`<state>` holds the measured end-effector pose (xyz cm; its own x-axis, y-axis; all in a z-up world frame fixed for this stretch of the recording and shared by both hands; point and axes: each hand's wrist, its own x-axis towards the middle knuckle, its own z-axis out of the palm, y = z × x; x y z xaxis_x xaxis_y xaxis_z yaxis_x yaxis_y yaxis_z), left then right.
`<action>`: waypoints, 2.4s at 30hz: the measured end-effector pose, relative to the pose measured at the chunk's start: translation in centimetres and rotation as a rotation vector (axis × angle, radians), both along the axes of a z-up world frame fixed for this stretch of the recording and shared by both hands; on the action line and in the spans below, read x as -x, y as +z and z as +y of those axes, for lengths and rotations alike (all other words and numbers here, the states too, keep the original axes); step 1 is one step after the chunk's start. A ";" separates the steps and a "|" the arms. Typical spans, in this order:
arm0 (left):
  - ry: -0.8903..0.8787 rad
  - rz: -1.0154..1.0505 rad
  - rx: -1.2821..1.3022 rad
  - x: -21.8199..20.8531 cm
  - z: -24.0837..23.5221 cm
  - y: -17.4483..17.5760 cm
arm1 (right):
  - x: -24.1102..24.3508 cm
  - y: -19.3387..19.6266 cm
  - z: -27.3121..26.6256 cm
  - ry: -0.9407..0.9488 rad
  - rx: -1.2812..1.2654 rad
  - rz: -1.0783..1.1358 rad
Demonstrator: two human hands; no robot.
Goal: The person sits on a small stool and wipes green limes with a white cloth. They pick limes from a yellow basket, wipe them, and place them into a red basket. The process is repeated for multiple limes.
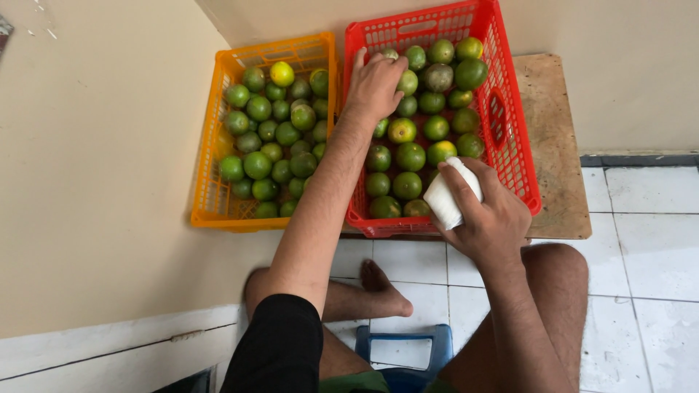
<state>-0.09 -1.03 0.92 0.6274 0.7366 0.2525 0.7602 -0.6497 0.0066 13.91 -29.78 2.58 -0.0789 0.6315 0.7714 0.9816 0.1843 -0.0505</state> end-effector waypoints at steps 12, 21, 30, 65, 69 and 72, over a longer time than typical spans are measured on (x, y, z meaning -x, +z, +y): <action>-0.008 -0.006 0.035 0.0 0.2 -0.4 | -0.2 -0.3 -0.1 0.016 0.026 0.005; -0.095 -0.100 0.115 0.0 -0.5 0.3 | -0.2 -0.2 0.0 0.022 0.012 0.005; -0.094 -0.106 0.082 0.1 -0.3 0.1 | -0.1 0.0 -0.1 0.032 0.016 0.019; 0.449 0.320 0.767 21.4 -8.2 2.6 | 0.7 -1.2 -0.5 -0.032 -0.083 -0.016; 0.381 0.508 0.618 22.1 -9.7 2.9 | 0.6 -1.0 -0.7 -0.050 -0.069 -0.030; 0.313 0.525 0.405 23.5 -10.2 0.8 | 0.4 -1.1 -0.8 -0.013 -0.046 -0.009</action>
<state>-23.60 -11.27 1.74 0.3357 0.8730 -0.3538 0.8787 -0.4256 -0.2162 13.51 -30.60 1.51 -0.0781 0.5962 0.7990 0.9842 0.1738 -0.0334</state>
